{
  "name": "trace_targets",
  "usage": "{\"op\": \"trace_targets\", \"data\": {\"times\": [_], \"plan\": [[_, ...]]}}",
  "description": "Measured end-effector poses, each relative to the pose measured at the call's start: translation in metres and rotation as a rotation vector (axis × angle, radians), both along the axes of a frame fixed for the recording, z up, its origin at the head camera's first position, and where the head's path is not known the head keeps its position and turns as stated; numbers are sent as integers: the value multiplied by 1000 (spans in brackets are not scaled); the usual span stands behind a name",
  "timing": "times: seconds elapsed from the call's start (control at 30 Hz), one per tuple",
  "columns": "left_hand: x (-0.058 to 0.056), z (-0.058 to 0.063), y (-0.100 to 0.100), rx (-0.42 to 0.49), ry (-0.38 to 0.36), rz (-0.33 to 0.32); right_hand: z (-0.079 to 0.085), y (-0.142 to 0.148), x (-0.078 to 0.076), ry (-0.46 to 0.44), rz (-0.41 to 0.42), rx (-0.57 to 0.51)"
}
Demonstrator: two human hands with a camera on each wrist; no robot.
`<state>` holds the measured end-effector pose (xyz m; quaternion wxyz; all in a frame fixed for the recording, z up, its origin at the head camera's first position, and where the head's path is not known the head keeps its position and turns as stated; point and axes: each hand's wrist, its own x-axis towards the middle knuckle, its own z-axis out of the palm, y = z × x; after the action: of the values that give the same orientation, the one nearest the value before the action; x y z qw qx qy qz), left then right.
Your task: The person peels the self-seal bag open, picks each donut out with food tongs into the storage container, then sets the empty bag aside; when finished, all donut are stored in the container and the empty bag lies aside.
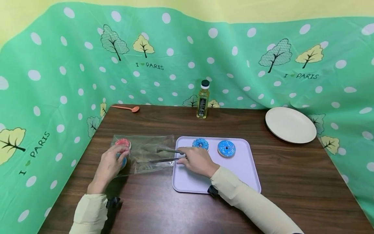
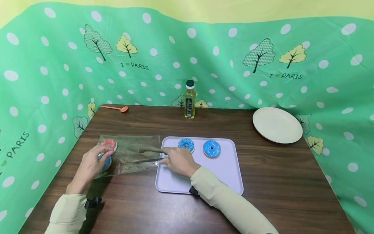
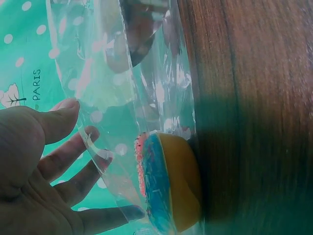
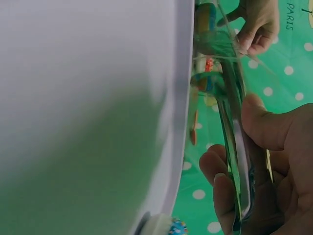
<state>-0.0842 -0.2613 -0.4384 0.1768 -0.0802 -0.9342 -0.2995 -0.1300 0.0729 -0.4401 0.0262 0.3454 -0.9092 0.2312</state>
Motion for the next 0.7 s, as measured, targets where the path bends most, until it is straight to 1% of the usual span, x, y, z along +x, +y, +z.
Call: {"op": "trace_targets", "data": {"times": [0.17,0.3,0.37,0.5,0.7], "plan": [[-1,-1,-1,6,7,-14,4,-8,-6,-12,2,-13],[0,-1,-1,0,-7,-15,6,-15,-8,-49,12,17],[1,-2,0,-3,-15,-12,7,-20,-9,-67,30,35],[1,-3,0,-7,-6,-12,8,-29,-11,-72,78,72],[0,-5,2,-10,25,-26,5,-41,-13,-106,113,65]]}}
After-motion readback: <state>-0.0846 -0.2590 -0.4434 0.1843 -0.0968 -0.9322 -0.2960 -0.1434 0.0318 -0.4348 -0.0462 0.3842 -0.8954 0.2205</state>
